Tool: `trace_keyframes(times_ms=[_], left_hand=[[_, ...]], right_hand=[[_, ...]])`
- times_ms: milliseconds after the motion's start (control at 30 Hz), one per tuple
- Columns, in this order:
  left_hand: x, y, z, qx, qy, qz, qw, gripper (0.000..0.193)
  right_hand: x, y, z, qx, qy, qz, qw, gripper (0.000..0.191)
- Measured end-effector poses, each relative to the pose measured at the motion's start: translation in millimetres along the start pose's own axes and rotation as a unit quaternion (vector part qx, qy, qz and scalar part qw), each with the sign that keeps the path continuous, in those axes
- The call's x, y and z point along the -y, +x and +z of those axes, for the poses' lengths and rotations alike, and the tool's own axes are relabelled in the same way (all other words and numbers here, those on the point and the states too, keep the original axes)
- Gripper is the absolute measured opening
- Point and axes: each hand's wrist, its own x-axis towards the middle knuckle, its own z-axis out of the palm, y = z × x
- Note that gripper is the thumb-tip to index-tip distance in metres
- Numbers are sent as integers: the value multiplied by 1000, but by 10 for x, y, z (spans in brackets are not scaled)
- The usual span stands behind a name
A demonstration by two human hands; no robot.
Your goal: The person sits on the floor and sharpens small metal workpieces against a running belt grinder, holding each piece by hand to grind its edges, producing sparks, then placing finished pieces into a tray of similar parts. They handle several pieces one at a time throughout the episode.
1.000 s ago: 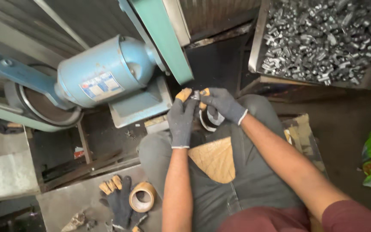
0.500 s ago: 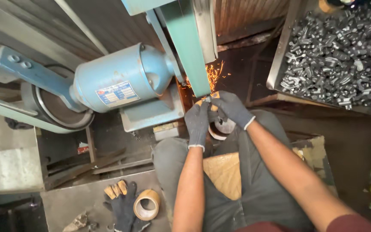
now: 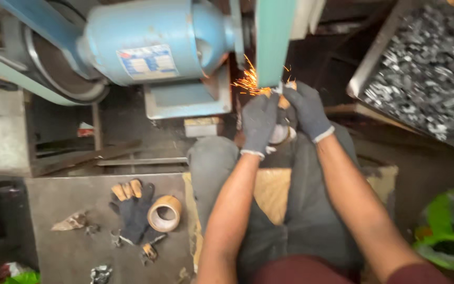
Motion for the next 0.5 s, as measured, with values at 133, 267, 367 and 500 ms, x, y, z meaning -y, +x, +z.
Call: trace_keyframes(times_ms=[133, 267, 367, 500], left_hand=[[148, -6, 35, -28, 211, 215, 953, 27], [-93, -159, -160, 82, 87, -39, 992, 41], [-368, -277, -306, 84, 122, 6, 989, 33], [-493, -308, -322, 185, 195, -29, 963, 31]], right_hand=[[-19, -95, -92, -1, -126, -124, 984, 21], [48, -390, -373, -34, -389, -225, 893, 27], [207, -456, -682, -240, -342, -249, 874, 28], [556, -186, -1347, -315, -595, -239, 700, 17]])
